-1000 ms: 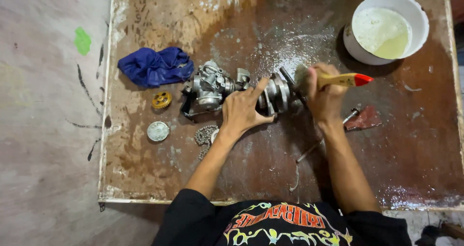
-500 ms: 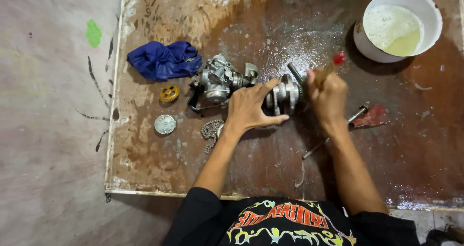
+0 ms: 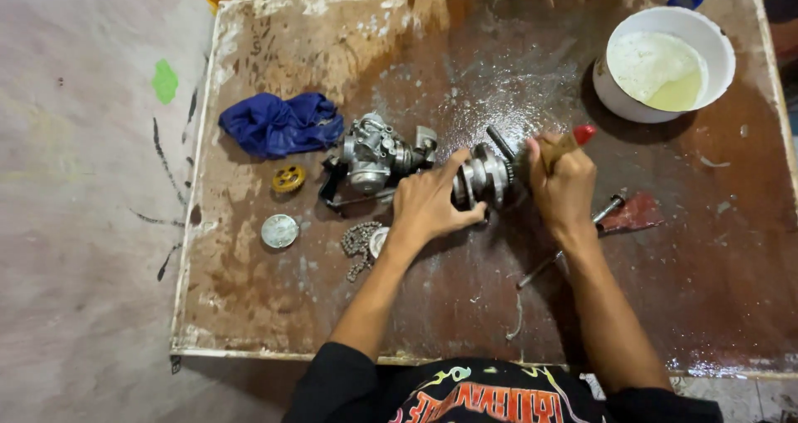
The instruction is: The person cleans a disassembled engine crankshaft assembly on a workbench using a brush and soapy water. They scrub the crankshaft and surrounding components, then use a sanding block to rub the surfaces of the crankshaft. The person also handles a blue cloth and a small metal gear during the process.
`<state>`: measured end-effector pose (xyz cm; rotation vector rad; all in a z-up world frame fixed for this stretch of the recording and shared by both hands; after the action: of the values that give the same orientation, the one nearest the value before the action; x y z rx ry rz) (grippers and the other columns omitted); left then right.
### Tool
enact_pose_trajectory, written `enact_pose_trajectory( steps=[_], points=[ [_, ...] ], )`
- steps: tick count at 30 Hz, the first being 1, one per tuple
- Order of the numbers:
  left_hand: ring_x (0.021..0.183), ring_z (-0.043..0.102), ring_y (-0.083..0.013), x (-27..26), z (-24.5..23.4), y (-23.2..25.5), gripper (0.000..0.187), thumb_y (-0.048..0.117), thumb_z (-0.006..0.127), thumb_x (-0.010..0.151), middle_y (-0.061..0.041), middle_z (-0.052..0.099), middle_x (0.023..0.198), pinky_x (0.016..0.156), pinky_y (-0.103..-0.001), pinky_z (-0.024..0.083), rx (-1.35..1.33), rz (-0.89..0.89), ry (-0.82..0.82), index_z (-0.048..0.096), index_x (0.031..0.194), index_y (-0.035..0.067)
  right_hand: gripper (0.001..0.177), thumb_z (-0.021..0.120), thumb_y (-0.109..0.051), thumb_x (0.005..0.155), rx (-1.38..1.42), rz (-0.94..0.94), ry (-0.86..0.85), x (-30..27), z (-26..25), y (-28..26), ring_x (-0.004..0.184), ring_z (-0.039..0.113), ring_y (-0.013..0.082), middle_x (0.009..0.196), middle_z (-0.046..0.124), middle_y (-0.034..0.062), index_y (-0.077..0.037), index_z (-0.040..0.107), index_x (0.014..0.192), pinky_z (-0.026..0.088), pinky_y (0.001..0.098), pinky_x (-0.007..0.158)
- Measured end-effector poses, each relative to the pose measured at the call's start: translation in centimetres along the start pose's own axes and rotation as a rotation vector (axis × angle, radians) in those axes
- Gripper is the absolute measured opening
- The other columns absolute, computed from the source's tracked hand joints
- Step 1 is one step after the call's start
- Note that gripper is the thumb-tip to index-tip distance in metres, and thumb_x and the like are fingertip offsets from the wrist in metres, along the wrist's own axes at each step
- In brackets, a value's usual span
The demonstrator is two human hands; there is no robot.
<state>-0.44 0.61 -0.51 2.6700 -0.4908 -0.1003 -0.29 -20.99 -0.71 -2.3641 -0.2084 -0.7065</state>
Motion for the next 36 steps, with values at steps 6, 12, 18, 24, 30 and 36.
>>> enact_pose_trajectory(
  steps=[6, 12, 18, 24, 30, 36],
  points=[
    [0.069, 0.070, -0.0410, -0.4, 1.0, -1.0, 0.094, 0.051, 0.083, 0.063, -0.016, 0.074, 0.088, 0.059, -0.050, 0.055, -0.128, 0.098, 0.228, 0.039, 0.141, 0.022, 0.018, 0.065, -0.009, 0.105, 0.215, 0.033, 0.074, -0.8, -0.5, -1.9, 0.071, 0.070, 0.0233, 0.092, 0.074, 0.0194, 0.007, 0.072, 0.103, 0.056, 0.0347, 0.059],
    [0.052, 0.065, -0.0273, 1.7, 0.9, -0.5, 0.088, 0.059, 0.079, 0.070, -0.009, 0.069, 0.066, 0.050, -0.040, 0.054, 0.041, 0.044, -0.006, 0.041, 0.142, 0.027, 0.034, 0.066, -0.018, 0.107, -0.118, 0.218, -0.248, 1.0, 1.0, 2.6, 0.063, 0.066, 0.0277, 0.079, 0.071, 0.0184, 0.005, 0.072, 0.083, 0.053, 0.0392, 0.056],
    [0.045, 0.059, -0.0252, 5.4, 1.2, -2.4, 0.097, 0.065, 0.079, 0.068, -0.008, 0.064, 0.060, 0.043, -0.038, 0.050, 0.076, 0.074, 0.177, 0.038, 0.146, 0.023, 0.017, 0.066, -0.009, 0.107, 0.196, 0.034, 0.069, 4.0, -0.3, -0.5, 0.075, 0.072, 0.0228, 0.091, 0.074, 0.0161, 0.008, 0.072, 0.104, 0.056, 0.0378, 0.065],
    [0.054, 0.061, -0.0269, 7.4, -0.6, -3.2, 0.091, 0.062, 0.083, 0.065, -0.008, 0.066, 0.066, 0.050, -0.041, 0.050, 0.127, 0.255, 0.327, 0.043, 0.138, 0.027, 0.025, 0.066, -0.014, 0.108, 0.055, 0.114, -0.114, 7.1, 2.7, 1.8, 0.065, 0.066, 0.0257, 0.085, 0.071, 0.0186, 0.007, 0.071, 0.095, 0.052, 0.0390, 0.058],
    [0.054, 0.063, -0.0274, 6.6, -0.9, -2.9, 0.093, 0.061, 0.083, 0.066, -0.008, 0.066, 0.067, 0.054, -0.041, 0.051, 0.079, 0.276, 0.357, 0.041, 0.141, 0.026, 0.028, 0.061, -0.019, 0.109, 0.206, 0.010, 0.025, 7.1, 2.6, -0.7, 0.064, 0.066, 0.0208, 0.079, 0.068, 0.0141, 0.005, 0.071, 0.099, 0.052, 0.0374, 0.057],
    [0.056, 0.065, -0.0284, 7.3, -0.5, -3.2, 0.092, 0.060, 0.085, 0.064, -0.006, 0.065, 0.065, 0.054, -0.041, 0.052, 0.064, 0.207, 0.283, 0.039, 0.138, 0.031, 0.028, 0.064, -0.016, 0.110, -0.037, 0.116, -0.011, 6.4, 2.2, 0.4, 0.058, 0.062, 0.0242, 0.077, 0.069, 0.0162, 0.005, 0.072, 0.093, 0.048, 0.0396, 0.052]
  ],
)
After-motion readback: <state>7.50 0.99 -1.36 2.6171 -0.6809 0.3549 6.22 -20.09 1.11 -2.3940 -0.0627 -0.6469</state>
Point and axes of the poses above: each hand's wrist, its own x-axis towards the middle knuckle, its own z-axis out of the palm, y = z × x, the point moved 4 cm from there along x, towards the middle knuckle
